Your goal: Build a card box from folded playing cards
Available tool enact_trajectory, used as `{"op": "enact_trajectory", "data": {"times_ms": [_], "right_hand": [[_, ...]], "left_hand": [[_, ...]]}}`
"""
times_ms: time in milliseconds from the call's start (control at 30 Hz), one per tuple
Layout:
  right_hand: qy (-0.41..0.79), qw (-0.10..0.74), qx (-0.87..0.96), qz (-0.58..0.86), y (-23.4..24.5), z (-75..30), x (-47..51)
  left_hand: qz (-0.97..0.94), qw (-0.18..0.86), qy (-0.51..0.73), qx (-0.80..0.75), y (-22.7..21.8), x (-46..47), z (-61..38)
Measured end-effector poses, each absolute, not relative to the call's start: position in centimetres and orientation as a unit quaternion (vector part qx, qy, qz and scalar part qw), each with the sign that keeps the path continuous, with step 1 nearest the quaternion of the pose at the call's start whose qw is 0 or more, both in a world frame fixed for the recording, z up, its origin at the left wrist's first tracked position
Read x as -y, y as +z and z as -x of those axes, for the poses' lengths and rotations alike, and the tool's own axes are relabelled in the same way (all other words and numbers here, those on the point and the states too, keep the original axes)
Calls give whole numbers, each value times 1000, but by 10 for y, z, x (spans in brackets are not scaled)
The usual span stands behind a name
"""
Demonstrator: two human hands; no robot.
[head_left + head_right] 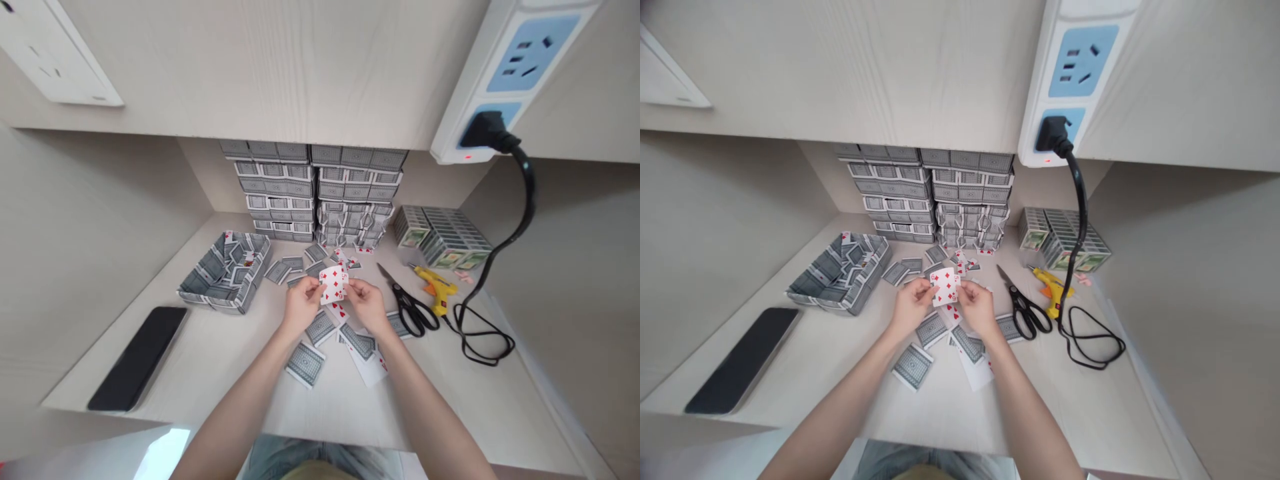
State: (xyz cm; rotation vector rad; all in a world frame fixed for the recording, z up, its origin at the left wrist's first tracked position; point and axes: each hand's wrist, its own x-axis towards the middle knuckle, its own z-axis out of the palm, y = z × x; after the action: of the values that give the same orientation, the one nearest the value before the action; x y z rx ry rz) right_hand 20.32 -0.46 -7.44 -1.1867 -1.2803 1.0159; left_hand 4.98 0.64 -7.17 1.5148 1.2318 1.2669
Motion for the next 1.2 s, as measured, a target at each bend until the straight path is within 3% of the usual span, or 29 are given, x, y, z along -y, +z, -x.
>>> {"op": "enact_trajectory", "data": {"times_ms": [100, 267, 333, 567, 800, 933, 1133, 1200], "right_hand": [[324, 512, 580, 545, -75, -202, 8], [78, 365, 654, 657, -77, -193, 16], [39, 341, 650, 678, -77, -191, 17], [211, 509, 600, 580, -74, -197, 10], [331, 534, 562, 538, -79, -204, 4], [312, 530, 561, 554, -80, -202, 5], [140, 492, 578, 636, -77, -191, 15], [133, 500, 572, 637, -76, -190, 15]], "left_hand": [[-618, 396, 476, -485, -69, 0, -54], [-657, 377, 444, -478, -68, 9, -62], [-666, 367, 438, -480, -68, 10, -63], [-673, 340, 435, -492, -69, 7, -60], [-674, 336, 429, -498, -69, 9, -61], [-684, 333, 415, -499, -68, 12, -62], [-706, 325, 413, -475, -66, 17, -67], [-698, 326, 422, -478, -65, 16, -67]]}}
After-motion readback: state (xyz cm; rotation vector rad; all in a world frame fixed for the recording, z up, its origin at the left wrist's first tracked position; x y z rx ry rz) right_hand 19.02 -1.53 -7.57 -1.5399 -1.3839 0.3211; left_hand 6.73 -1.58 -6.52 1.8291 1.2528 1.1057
